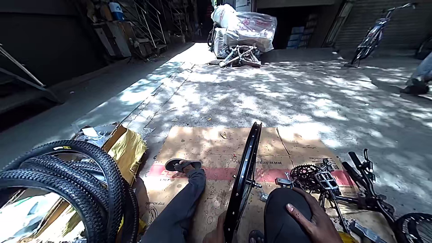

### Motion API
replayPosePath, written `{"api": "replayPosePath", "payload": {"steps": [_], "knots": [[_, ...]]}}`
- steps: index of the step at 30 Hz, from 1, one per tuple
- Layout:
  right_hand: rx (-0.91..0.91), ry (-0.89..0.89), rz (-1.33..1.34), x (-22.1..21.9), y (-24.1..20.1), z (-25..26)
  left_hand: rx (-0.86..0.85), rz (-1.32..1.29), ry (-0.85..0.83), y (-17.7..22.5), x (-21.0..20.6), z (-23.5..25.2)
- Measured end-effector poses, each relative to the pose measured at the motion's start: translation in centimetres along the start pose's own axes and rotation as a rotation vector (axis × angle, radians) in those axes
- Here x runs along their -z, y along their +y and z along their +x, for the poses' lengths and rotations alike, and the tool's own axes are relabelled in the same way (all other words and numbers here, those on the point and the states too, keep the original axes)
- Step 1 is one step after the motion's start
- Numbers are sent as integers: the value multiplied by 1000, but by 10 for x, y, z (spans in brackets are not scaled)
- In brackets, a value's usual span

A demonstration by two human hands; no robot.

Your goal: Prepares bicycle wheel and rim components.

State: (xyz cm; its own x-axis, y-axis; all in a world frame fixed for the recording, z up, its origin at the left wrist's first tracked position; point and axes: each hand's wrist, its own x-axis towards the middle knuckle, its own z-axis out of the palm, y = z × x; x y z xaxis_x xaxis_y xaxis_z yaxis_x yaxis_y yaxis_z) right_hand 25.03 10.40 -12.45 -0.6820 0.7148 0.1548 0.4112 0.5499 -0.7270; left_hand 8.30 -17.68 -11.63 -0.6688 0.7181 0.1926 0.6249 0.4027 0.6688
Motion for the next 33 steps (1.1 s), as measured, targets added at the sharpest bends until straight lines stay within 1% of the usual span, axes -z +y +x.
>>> {"api": "replayPosePath", "payload": {"steps": [2, 3, 5, 7, 9, 10, 12, 15, 18, 20, 22, 24, 26, 28, 30, 33], "knots": [[15, 2, 0, -3, -2, 2, -26, 42, -100, 27, 31, 40], [20, 8, 2, -4, -2, 1, -49, 57, -119, 41, 44, 62], [21, 18, 14, -3, -2, -2, -76, -25, -92, 58, 58, 94], [10, 30, 30, 1, -2, -5, -151, -103, 26, 59, 55, 110], [-14, 40, 42, 6, 0, -8, -252, -53, 139, 47, 46, 106], [-27, 51, 48, 8, 2, -9, -263, -35, 166, 37, 41, 100], [-59, 71, 50, 10, 8, -12, -206, -66, 180, 9, 32, 80], [-87, 84, 44, 12, 10, -13, -49, -162, 147, -32, 20, 40], [-90, 86, 53, 9, 5, -11, 28, -86, 134, -51, 16, 20], [-81, 86, 53, 4, 4, -11, 45, -61, 136, -50, 18, 15], [-50, 74, 51, 1, 4, -10, 32, -56, 146, -33, 25, 19], [-29, 79, 42, -1, 3, -8, -42, -54, 170, -4, 40, 33], [-40, 76, 29, 0, 4, -9, -157, -9, 209, 24, 54, 50], [-43, 75, 21, 1, 5, -10, -223, 71, 217, 38, 65, 64], [-34, 68, 22, 1, 6, -11, -242, 142, 219, 33, 65, 69], [-31, 53, 28, 5, 6, -10, -192, 104, 261, -1, 40, 45]]}}
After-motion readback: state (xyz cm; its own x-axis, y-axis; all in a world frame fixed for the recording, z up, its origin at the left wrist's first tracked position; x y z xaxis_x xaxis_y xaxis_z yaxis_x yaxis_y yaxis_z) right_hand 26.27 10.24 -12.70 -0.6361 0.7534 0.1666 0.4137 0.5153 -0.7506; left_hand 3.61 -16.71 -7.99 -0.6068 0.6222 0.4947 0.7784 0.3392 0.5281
